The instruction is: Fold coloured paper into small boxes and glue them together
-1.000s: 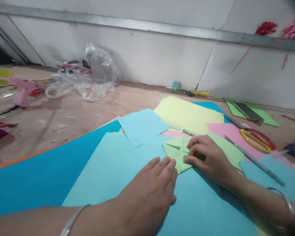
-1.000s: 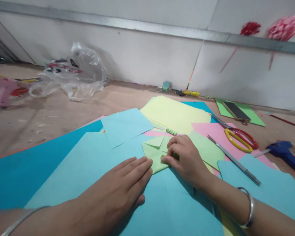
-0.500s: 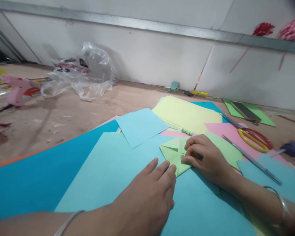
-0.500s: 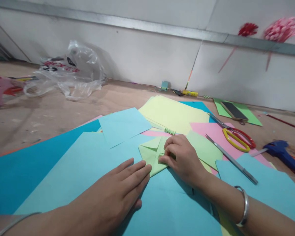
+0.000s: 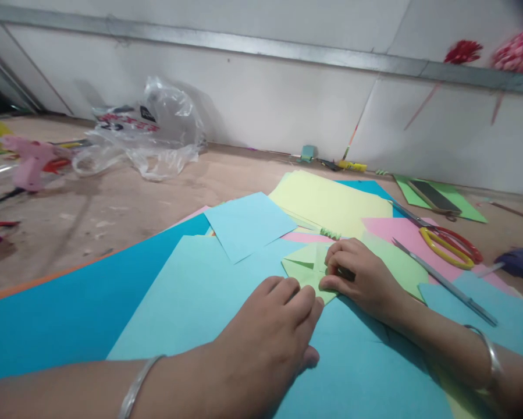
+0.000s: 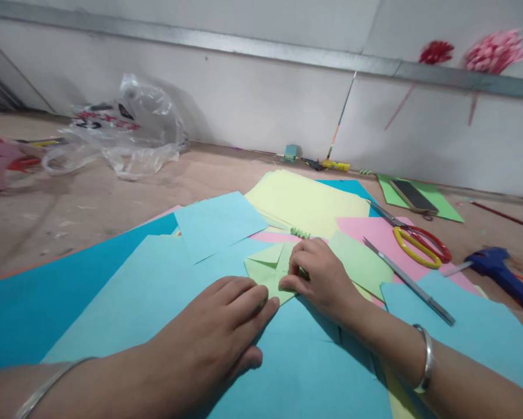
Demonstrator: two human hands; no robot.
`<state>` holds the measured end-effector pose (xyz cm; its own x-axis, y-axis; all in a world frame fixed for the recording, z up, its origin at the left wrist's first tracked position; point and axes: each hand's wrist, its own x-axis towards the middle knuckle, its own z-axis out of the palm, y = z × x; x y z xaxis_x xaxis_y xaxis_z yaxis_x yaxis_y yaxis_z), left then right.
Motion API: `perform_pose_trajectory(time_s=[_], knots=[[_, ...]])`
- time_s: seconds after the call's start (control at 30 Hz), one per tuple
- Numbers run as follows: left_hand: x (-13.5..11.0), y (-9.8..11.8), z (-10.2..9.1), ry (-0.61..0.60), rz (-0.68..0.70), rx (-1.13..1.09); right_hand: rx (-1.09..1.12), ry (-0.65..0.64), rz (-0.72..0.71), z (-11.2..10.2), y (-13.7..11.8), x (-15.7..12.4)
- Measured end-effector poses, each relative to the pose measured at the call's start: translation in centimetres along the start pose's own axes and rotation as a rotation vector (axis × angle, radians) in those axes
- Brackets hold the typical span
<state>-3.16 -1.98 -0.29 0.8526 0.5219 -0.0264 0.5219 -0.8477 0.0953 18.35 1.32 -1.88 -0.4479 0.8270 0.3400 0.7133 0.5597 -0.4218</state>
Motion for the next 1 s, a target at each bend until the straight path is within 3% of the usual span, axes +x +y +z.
perform_pose_trajectory(time_s=[0.57, 0.73, 1.0], knots=[[-0.1, -0.2, 0.4, 0.089, 0.011, -0.016, 0.066, -0.051, 0.012, -0.7, 0.2, 0.3], [-0.3, -0.4, 0.6, 0.108, 0.044, 0.045, -0.021, 0.085, 0.069, -1.7, -0.3, -0.3], [-0.2, -0.6, 0.8, 0.101, 0.064, 0.087, -0.154, -0.149, 0.251, -1.8, -0.9, -0.2]])
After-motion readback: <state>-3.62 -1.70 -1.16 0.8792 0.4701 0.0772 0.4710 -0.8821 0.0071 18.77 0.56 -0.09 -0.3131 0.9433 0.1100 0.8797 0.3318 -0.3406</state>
